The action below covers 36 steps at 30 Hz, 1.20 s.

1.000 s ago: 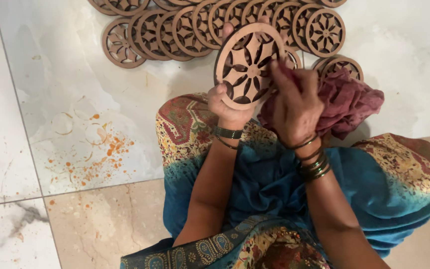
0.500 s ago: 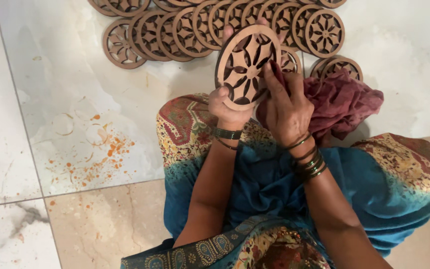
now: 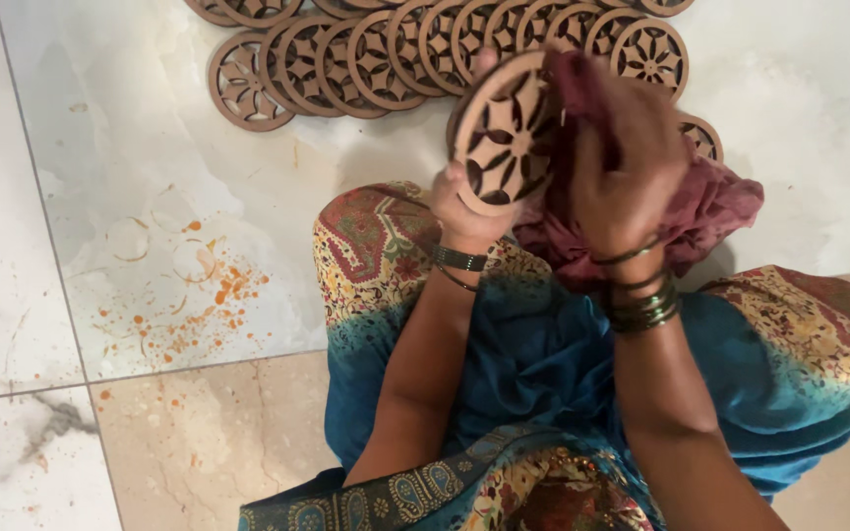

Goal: The person sits on a tiled floor and wipes laser-cut wooden decorative discs one at a time with a maroon cloth, rubbing both faces of each disc and setting wiped discs into a pile beside the unwiped stack.

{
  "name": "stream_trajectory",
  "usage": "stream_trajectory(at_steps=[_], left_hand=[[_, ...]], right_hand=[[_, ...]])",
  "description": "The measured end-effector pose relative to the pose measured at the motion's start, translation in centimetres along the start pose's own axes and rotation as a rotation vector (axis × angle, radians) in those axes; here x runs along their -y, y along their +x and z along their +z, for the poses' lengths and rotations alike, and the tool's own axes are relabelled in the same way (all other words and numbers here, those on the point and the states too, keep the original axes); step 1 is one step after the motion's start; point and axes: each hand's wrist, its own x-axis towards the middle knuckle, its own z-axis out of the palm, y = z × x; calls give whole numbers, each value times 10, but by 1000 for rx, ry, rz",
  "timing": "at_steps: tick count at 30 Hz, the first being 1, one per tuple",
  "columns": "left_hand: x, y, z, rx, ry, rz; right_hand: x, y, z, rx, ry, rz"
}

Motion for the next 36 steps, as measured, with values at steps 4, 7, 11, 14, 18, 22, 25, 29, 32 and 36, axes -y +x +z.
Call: stream_trajectory(at_steps=[4,7,11,14,18,22,25,29,32,36], left_hand=[[9,-8,-26,-54,7,-81],[19,-18,-68,-125,94,9],[26,-21,-107,-165,705,406],[26,-20,-97,-149,709,263],[25,1,-31,221,422,80],[17,6,17,147,411,1],[8,1,14,70,338,81],[2,-5,-4,-322,154,140],[1,1,-2,-349,13,142],[-2,7,21,19,-219,31]], right_hand=[[24,-14,15,120,-30,96],[44,-41,22,177,-18,59],[56,-58,20,211,-36,-48],[49,-47,4,209,26,-14],[37,-25,-13,119,-14,28],[45,-31,4,129,8,113],[56,-56,24,162,-14,37],[42,-84,30,237,-89,-147],[18,-91,21,230,-108,-209],[-7,-88,10,199,-144,-145]])
